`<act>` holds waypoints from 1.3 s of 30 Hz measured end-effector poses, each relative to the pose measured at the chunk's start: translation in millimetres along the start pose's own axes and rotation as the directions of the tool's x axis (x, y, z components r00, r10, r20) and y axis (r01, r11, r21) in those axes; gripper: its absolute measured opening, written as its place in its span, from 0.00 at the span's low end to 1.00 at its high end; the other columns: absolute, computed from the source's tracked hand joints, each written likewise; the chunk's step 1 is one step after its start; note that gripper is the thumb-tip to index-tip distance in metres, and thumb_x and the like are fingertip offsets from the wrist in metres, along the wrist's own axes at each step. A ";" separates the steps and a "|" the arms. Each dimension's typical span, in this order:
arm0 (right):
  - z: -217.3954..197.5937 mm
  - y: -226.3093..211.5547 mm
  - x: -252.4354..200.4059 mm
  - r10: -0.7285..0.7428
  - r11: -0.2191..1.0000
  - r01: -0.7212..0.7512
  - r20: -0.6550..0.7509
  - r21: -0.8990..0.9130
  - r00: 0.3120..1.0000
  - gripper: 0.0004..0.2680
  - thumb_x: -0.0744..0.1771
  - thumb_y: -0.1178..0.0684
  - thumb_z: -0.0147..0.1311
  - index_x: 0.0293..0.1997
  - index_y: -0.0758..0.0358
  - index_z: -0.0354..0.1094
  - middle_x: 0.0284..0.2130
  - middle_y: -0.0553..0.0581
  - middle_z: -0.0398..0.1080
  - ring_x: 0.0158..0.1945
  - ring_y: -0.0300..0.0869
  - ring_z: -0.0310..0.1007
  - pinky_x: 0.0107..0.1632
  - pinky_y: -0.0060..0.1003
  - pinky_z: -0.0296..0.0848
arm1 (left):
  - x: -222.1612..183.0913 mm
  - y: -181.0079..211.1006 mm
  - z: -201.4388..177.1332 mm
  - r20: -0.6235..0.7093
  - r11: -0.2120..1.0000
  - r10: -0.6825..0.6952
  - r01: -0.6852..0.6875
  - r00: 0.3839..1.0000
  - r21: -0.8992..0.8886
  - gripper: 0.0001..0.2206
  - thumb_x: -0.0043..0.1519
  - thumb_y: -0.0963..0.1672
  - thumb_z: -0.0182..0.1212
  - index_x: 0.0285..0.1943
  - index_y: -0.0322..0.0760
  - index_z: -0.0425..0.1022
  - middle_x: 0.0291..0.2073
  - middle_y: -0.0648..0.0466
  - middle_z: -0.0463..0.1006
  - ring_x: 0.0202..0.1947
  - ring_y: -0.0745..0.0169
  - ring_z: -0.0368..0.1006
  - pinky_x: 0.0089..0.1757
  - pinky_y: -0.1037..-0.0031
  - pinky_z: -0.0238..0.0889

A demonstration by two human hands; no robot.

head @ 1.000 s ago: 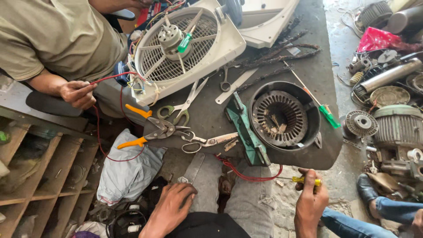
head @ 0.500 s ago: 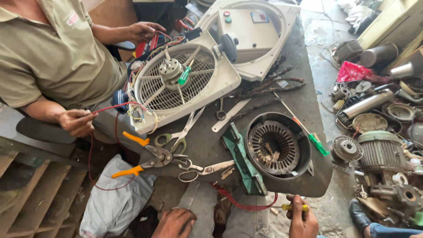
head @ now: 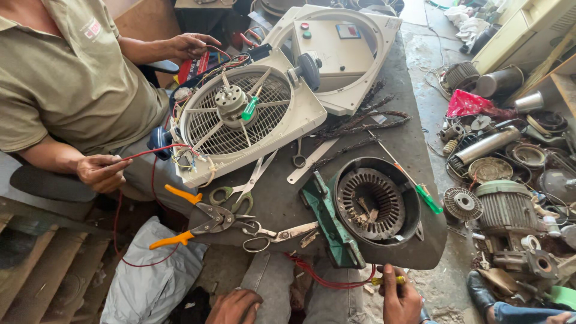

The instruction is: The person uses a yellow-handled screwdriver and orange pliers to scrape and adjust the interior of a cylindrical motor stator clamped in a vise. They repeatedly probe the windings and commutator area while another person sits nearby using a phone.

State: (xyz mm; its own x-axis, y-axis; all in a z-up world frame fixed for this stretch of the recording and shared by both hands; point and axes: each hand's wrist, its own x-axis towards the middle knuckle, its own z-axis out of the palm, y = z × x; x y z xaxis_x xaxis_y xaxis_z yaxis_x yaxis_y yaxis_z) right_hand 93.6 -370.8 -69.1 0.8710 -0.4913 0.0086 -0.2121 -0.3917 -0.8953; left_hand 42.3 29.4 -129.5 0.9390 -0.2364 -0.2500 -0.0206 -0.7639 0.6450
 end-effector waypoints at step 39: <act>-21.4 -188.6 -18.3 -0.437 0.899 0.436 -0.010 -0.053 0.900 0.07 0.68 0.61 0.61 0.50 0.65 0.73 0.42 0.59 0.78 0.44 0.41 0.80 0.47 0.34 0.75 | 171.7 284.4 -128.7 0.044 0.670 0.706 -0.687 0.707 0.279 0.12 0.53 0.38 0.54 0.44 0.37 0.76 0.31 0.46 0.80 0.48 0.49 0.76 0.63 0.53 0.49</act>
State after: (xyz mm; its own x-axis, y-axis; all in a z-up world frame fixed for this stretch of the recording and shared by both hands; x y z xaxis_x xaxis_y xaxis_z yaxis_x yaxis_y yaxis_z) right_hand 108.2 -304.5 109.1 0.8717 -0.2785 0.4032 0.1656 -0.6070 -0.7773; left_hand 241.9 -151.2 103.9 0.6337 -0.7331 0.2467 -0.7552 -0.5173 0.4027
